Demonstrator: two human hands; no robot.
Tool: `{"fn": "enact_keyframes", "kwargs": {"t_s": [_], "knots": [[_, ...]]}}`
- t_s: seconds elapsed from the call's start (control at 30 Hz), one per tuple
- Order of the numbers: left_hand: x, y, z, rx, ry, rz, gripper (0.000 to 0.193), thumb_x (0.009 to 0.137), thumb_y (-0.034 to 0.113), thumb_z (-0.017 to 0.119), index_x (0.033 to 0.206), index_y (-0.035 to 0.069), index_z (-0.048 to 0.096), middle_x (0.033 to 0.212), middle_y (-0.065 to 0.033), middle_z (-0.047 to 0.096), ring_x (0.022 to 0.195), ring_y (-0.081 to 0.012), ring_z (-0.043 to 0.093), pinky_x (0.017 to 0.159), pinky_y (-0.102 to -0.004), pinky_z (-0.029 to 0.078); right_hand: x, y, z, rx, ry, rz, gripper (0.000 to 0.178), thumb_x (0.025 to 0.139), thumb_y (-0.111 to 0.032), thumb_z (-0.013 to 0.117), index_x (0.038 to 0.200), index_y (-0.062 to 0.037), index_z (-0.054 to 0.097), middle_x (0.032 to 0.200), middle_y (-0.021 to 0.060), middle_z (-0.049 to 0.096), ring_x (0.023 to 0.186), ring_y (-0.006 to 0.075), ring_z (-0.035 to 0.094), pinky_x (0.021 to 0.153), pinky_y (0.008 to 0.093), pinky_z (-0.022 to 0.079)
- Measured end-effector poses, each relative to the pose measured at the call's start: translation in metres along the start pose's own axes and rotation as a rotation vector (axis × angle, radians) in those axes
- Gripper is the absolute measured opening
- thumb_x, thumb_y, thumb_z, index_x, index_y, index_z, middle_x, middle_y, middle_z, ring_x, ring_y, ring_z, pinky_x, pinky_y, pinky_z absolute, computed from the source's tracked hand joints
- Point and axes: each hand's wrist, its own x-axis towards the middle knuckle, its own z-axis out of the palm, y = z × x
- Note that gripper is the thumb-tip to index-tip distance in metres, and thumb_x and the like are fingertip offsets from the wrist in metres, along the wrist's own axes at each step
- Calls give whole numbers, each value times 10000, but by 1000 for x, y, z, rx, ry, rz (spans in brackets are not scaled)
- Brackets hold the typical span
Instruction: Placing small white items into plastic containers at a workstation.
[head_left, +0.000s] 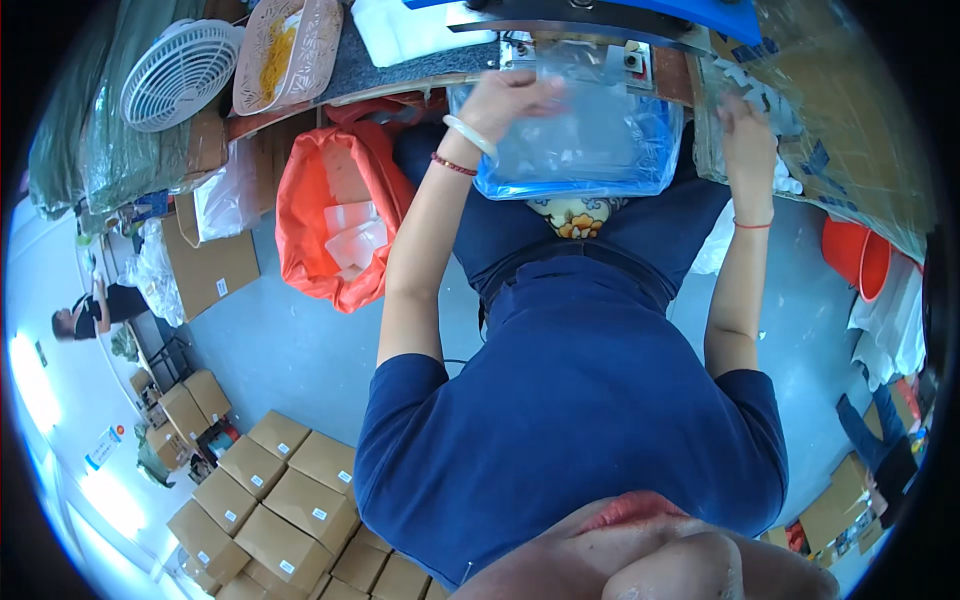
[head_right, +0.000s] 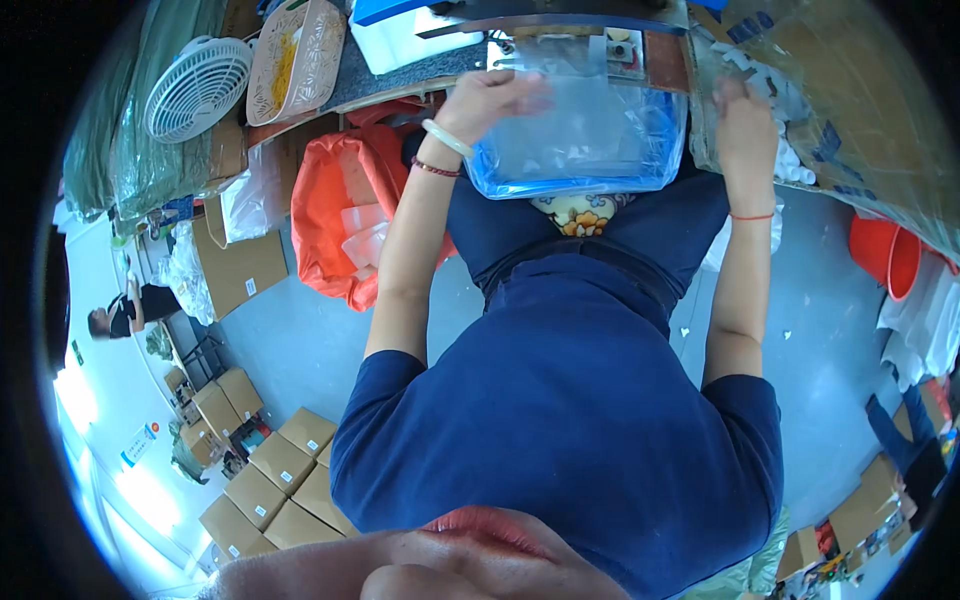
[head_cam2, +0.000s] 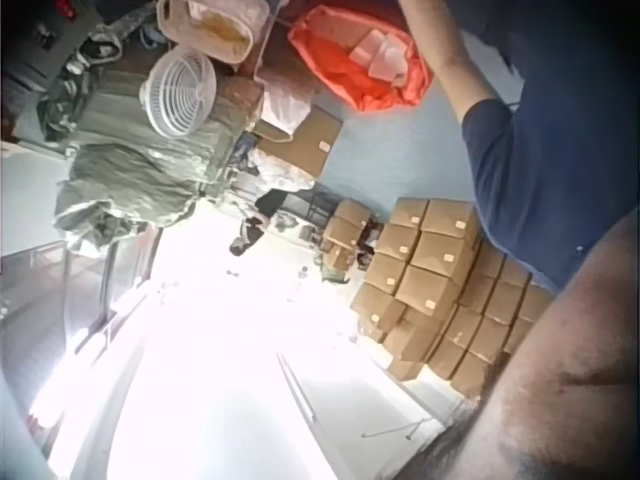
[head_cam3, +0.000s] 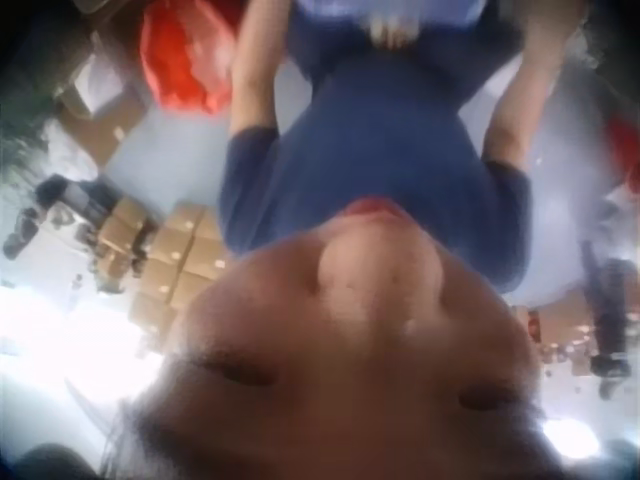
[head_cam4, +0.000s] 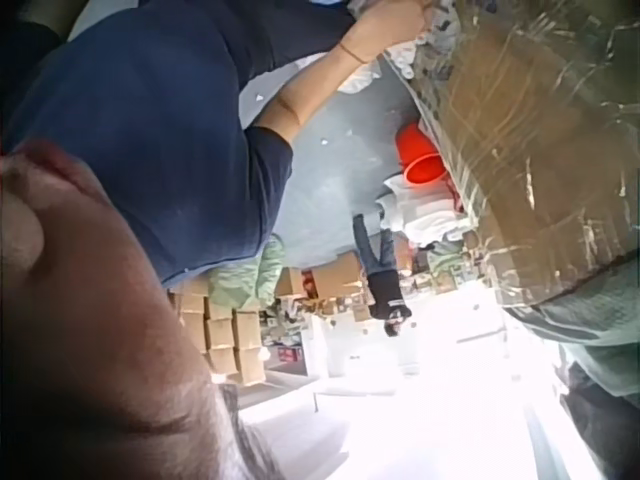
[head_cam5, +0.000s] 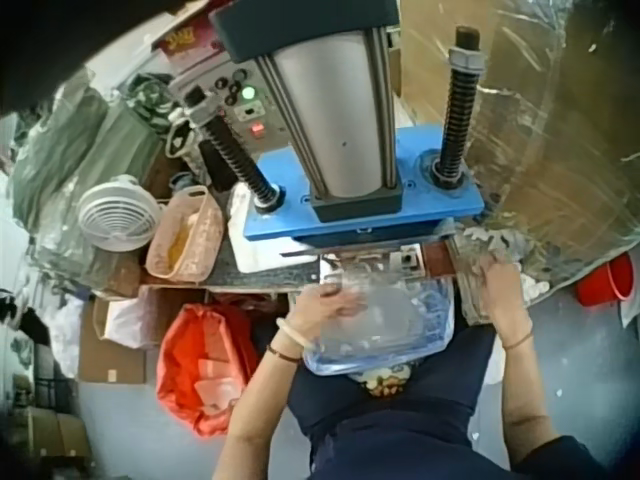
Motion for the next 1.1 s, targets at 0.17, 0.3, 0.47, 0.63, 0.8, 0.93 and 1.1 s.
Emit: {"fn": "enact_keyframes", "kwargs": {"t_s": [0.17,0.3,0.47,0.63,0.8,0.93,1.1], "knots": [[18,31,-77,1521,651,1025,445,879,274,714,1187,-22,593,1292,-191,593,1173,-314,573,969,-394,449,16,-11,1,217,205,6,226,953,-192,588,1139,-80,652,1118,161,654,945,352,646,816,392,511],[-21,-25,-89,1647,438,860,443,832,256,723,1233,98,618,1300,-95,614,1209,-247,567,1012,-415,407,2,-13,-17,351,231,144,205,949,-179,626,1119,-74,671,1159,117,674,928,226,683,821,299,514],[-61,5,-61,950,638,580,142,816,111,740,945,61,768,895,-94,741,805,-224,698,756,-320,526,-15,-71,-25,867,65,-40,233,925,-136,667,1150,-77,676,1124,32,697,947,107,648,830,247,506],[-81,30,-9,543,430,346,205,840,125,773,990,-13,751,860,-35,735,764,-46,613,720,-193,492,-21,-131,-32,1070,-226,-11,200,894,-103,706,1087,-52,702,1097,44,708,977,107,640,859,238,498],[-89,38,16,302,252,315,171,858,68,744,1005,-18,743,928,-34,735,836,-54,627,774,-196,497,-5,-152,-62,1062,52,-306,235,875,-124,731,1085,-24,700,1074,60,719,977,126,648,868,244,498],[-59,20,-27,945,685,1068,226,830,-37,664,1048,9,702,1031,-111,722,934,-226,693,832,-288,531,-9,-137,-43,1054,18,-284,219,879,-123,725,1074,-27,704,1068,60,720,975,131,654,873,252,501],[-26,-22,-79,1356,648,952,167,844,7,650,998,47,701,1025,-129,720,984,-276,686,877,-366,530,-20,-137,-33,966,-97,-276,223,879,-126,722,1080,-31,703,1061,59,721,977,129,656,873,263,502]]}}
